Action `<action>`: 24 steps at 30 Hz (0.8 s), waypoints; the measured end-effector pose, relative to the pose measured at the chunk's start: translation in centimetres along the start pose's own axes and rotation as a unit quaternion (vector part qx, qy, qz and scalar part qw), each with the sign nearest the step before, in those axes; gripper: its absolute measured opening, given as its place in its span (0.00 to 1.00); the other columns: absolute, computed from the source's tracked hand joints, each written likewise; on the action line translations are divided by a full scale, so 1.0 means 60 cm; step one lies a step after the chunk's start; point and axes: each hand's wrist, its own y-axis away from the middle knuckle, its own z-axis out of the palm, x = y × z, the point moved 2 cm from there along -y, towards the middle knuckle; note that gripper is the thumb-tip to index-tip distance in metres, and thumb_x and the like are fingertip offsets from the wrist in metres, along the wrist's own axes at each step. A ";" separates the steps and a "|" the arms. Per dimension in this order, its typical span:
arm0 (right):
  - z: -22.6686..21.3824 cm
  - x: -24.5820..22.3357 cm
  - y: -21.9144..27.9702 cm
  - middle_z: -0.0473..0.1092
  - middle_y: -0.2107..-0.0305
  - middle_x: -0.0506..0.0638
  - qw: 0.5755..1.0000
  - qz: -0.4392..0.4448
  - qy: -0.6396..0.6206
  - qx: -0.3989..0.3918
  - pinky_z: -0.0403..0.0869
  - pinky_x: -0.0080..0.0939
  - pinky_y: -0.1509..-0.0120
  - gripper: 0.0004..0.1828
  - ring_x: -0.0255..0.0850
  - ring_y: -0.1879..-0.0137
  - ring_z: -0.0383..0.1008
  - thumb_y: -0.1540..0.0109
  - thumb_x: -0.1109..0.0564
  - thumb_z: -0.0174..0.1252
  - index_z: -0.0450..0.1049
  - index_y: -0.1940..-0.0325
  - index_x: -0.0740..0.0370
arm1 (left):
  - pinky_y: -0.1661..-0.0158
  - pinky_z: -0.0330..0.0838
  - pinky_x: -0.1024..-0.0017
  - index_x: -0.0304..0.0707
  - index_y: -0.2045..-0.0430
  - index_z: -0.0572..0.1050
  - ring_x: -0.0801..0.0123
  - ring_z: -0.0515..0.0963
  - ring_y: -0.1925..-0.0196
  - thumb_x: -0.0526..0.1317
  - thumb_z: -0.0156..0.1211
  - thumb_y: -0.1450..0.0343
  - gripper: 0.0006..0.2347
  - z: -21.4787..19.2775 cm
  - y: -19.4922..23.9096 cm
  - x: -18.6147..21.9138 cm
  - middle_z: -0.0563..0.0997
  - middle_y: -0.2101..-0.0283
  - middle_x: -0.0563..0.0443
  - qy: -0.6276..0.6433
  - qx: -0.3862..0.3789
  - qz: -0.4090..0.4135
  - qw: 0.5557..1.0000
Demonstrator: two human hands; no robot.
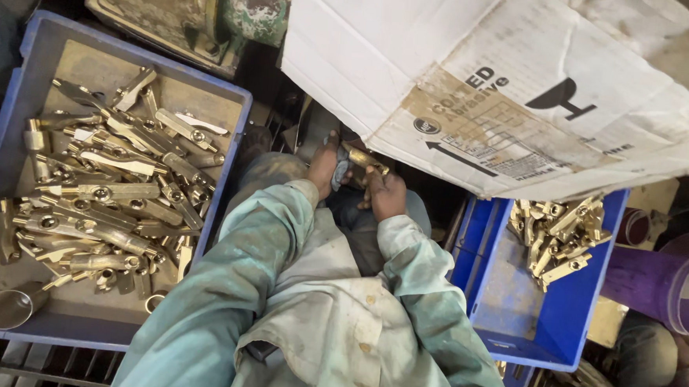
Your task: The person cleans brass metal components using a blue cloth, taking them one by one from a bin and placing them into another blue bin after wiping them.
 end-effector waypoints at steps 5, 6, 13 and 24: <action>0.006 -0.036 0.020 0.66 0.87 0.50 0.999 -0.010 0.049 0.021 0.70 0.37 0.80 0.19 0.36 0.85 0.65 0.32 0.50 0.56 0.72 0.71 0.67 | 0.85 0.67 0.70 0.36 0.65 0.73 0.65 0.77 0.83 0.61 0.41 0.22 0.25 0.001 -0.002 -0.001 0.77 0.76 0.48 -0.025 0.010 0.002 1.000; 0.008 -0.051 0.030 0.66 0.87 0.51 0.998 -0.017 0.051 0.016 0.70 0.37 0.80 0.20 0.36 0.85 0.65 0.32 0.50 0.56 0.72 0.70 0.68 | 0.85 0.67 0.70 0.36 0.66 0.73 0.65 0.77 0.83 0.62 0.40 0.23 0.26 0.003 0.009 0.002 0.77 0.76 0.48 -0.019 0.003 -0.019 1.000; -0.050 -0.234 0.199 0.74 0.77 0.49 0.971 -0.142 0.187 -0.037 0.72 0.33 0.67 0.10 0.32 0.72 0.73 0.34 0.56 0.58 0.77 0.56 0.66 | 0.77 0.71 0.71 0.42 0.53 0.71 0.66 0.78 0.77 0.56 0.50 0.24 0.18 0.058 0.237 0.080 0.80 0.67 0.46 -0.004 -0.116 0.062 0.991; -0.052 -0.355 0.337 0.75 0.55 0.54 0.969 -0.239 0.024 -0.058 0.79 0.36 0.49 0.20 0.37 0.54 0.78 0.36 0.65 0.58 0.69 0.40 0.71 | 0.43 0.70 0.72 0.32 0.46 0.70 0.70 0.76 0.47 0.55 0.49 0.20 0.22 0.141 0.459 0.189 0.77 0.50 0.48 -0.252 -0.134 0.433 0.855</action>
